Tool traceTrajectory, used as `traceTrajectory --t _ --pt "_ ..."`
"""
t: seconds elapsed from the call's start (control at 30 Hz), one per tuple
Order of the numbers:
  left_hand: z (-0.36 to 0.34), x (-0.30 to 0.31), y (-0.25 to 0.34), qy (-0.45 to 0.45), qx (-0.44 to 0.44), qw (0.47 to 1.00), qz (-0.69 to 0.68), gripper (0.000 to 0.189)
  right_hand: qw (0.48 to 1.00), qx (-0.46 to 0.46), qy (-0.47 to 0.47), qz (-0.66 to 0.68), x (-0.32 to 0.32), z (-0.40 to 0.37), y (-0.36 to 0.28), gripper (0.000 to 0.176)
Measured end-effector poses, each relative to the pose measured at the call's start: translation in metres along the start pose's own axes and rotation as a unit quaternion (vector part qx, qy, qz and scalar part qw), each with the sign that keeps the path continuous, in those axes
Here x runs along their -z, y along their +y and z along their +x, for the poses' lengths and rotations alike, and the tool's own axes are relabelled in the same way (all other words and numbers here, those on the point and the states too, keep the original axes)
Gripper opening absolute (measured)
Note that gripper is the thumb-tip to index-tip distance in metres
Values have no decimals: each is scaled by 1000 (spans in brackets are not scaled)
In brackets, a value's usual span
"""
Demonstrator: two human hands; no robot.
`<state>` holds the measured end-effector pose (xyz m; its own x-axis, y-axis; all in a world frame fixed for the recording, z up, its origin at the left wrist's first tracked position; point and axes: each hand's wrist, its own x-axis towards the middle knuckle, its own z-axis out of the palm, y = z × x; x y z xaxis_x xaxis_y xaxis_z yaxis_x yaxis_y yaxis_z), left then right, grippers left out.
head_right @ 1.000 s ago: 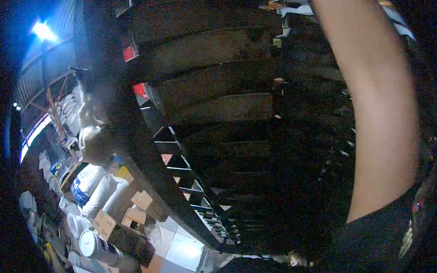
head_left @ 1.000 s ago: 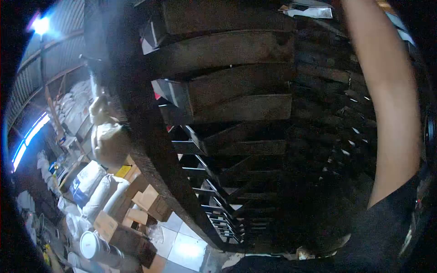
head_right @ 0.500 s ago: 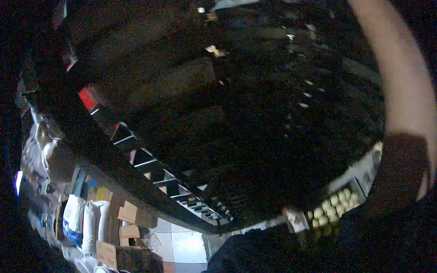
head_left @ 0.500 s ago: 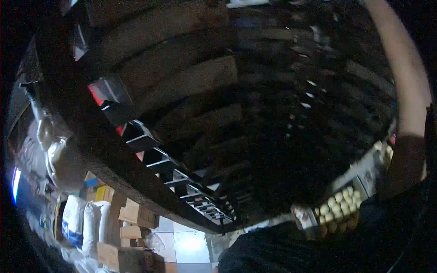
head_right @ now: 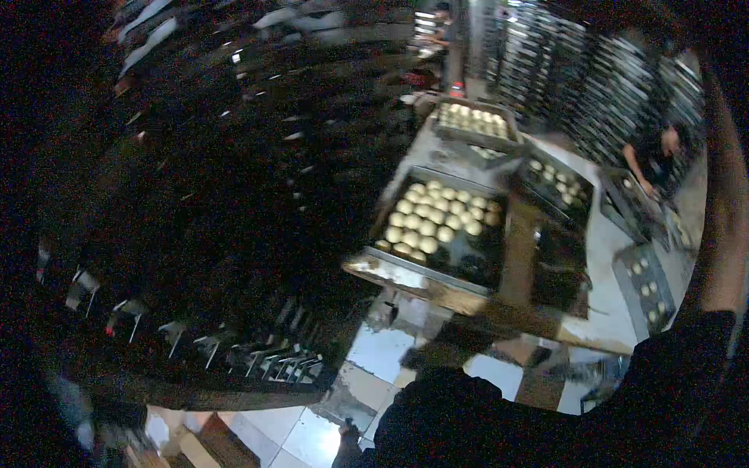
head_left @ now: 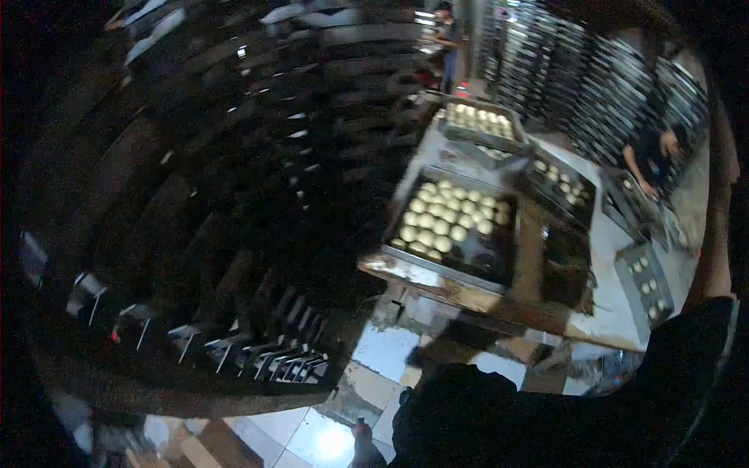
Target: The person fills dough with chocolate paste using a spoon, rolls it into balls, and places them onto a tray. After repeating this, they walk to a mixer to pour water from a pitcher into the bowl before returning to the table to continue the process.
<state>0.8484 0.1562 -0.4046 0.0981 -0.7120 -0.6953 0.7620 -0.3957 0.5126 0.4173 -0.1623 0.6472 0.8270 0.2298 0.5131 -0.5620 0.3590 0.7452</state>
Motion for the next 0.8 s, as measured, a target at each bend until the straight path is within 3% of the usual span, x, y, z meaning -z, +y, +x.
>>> traceTrajectory --t 0.2,0.3,0.33,0.4,0.5,0.57,0.73,0.8 --pt "60 -79 -6 -50 89 946 307 30 984 18 -173 -20 125 -183 103 73" --pt "71 -101 1 -133 204 931 271 35 952 -32 -306 -5 227 -293 139 72" --pt "68 -109 -2 -122 214 921 302 35 934 -61 -352 -6 263 -326 148 73" --pt "70 -128 -13 -82 211 896 381 34 887 -102 -450 7 316 -365 152 72" --pt "75 -166 -40 -57 176 871 456 32 840 -156 -509 102 378 -401 138 77" --pt "76 -195 -65 -53 141 860 488 31 801 -198 -556 103 426 -470 160 74" --pt "59 -264 -157 -99 36 843 528 29 779 -235 -569 118 499 -608 178 64" --pt "41 -283 -194 -148 67 868 469 27 781 -226 -574 95 534 -678 187 62"
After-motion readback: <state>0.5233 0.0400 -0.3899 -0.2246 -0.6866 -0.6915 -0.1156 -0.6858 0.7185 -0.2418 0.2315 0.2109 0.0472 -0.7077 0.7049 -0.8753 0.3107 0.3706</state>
